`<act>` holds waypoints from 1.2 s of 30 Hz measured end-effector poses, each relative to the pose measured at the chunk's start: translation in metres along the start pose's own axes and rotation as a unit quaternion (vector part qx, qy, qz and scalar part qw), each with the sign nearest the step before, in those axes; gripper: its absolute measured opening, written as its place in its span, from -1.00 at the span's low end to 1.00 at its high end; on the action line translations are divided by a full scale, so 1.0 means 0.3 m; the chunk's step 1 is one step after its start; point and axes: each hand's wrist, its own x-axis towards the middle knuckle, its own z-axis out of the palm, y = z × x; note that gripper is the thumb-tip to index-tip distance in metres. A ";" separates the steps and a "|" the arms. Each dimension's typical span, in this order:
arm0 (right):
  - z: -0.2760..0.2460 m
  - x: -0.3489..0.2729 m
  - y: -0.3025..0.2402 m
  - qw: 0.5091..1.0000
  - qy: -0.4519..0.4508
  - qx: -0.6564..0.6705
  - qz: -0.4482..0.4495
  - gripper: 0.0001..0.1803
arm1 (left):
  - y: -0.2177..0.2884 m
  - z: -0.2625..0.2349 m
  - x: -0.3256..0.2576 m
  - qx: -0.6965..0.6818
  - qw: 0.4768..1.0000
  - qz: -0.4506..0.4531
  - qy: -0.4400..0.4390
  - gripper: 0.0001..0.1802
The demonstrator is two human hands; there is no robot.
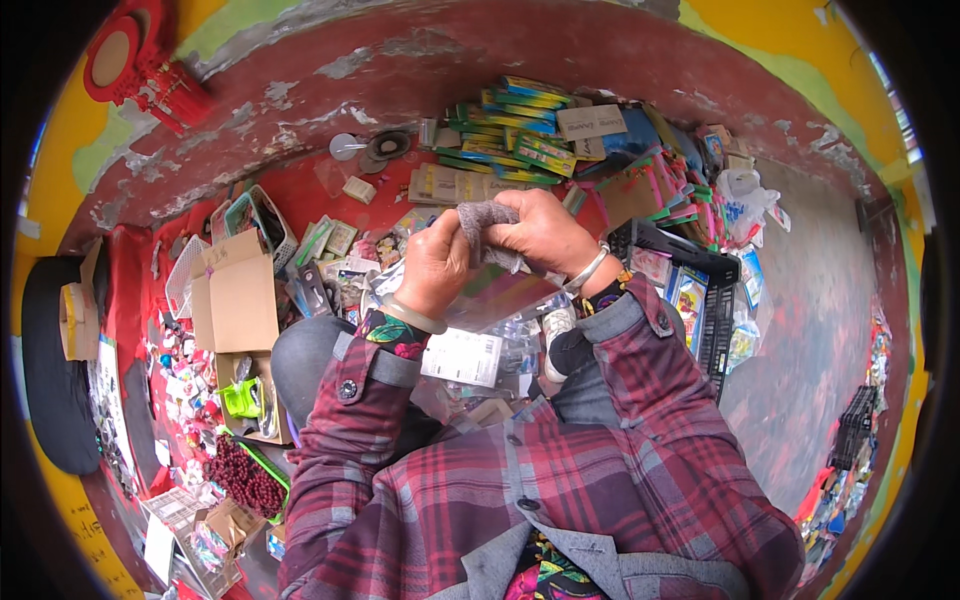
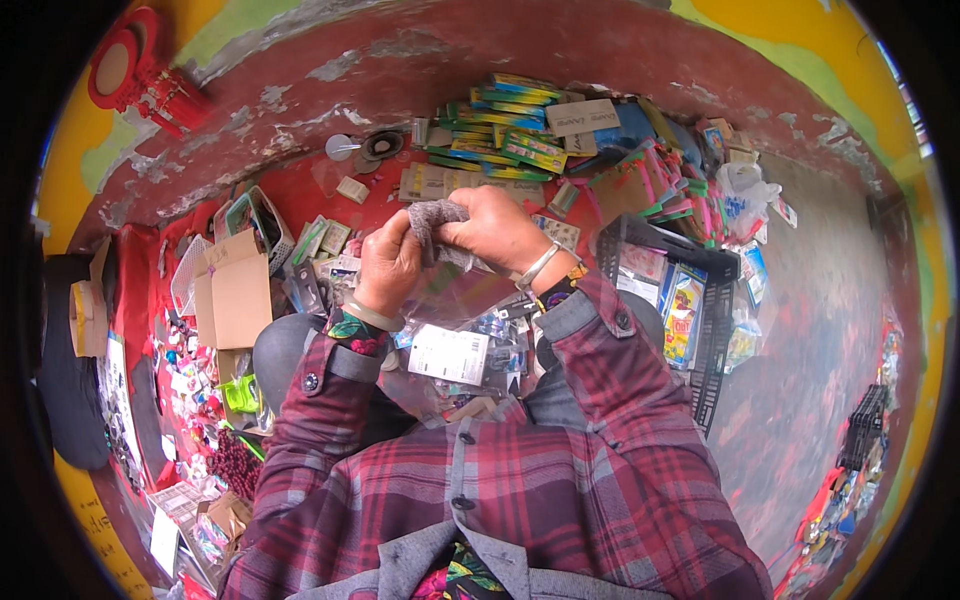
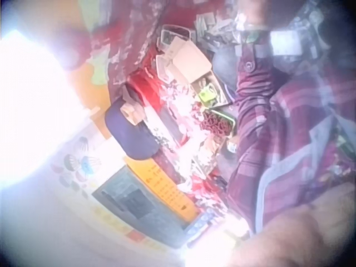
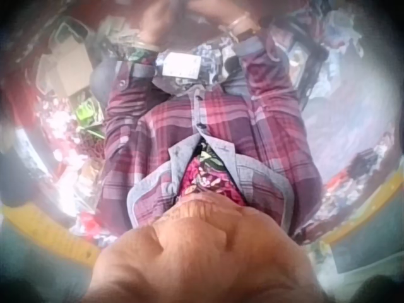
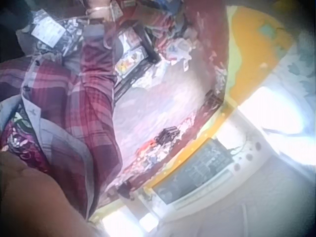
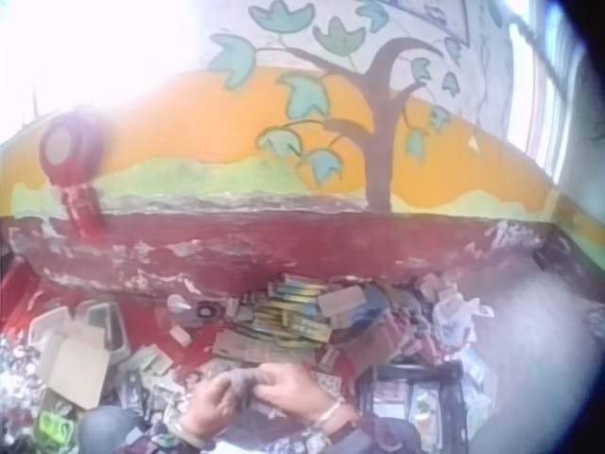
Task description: The person sits on the floor and wipes various small packaged items with a cloth, including a white box, a pink package, a star-patterned card, and a colorful notebook. They handle each item one at a time, wiping both sides before placing it into a black crate.
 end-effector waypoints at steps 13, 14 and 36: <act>-0.096 -0.018 -0.033 0.991 -0.028 -0.129 -0.013 -0.84 | 0.007 -0.065 0.034 -0.116 0.972 -0.011 0.202 -0.85; -0.106 -0.018 -0.029 0.989 -0.022 -0.148 -0.013 -0.85 | 0.010 -0.090 0.039 -0.145 0.968 -0.026 0.205 -0.85; -0.308 -0.091 0.017 0.931 0.133 0.340 0.002 -0.62 | -0.046 -0.345 0.060 -0.412 0.867 -0.061 0.274 -0.78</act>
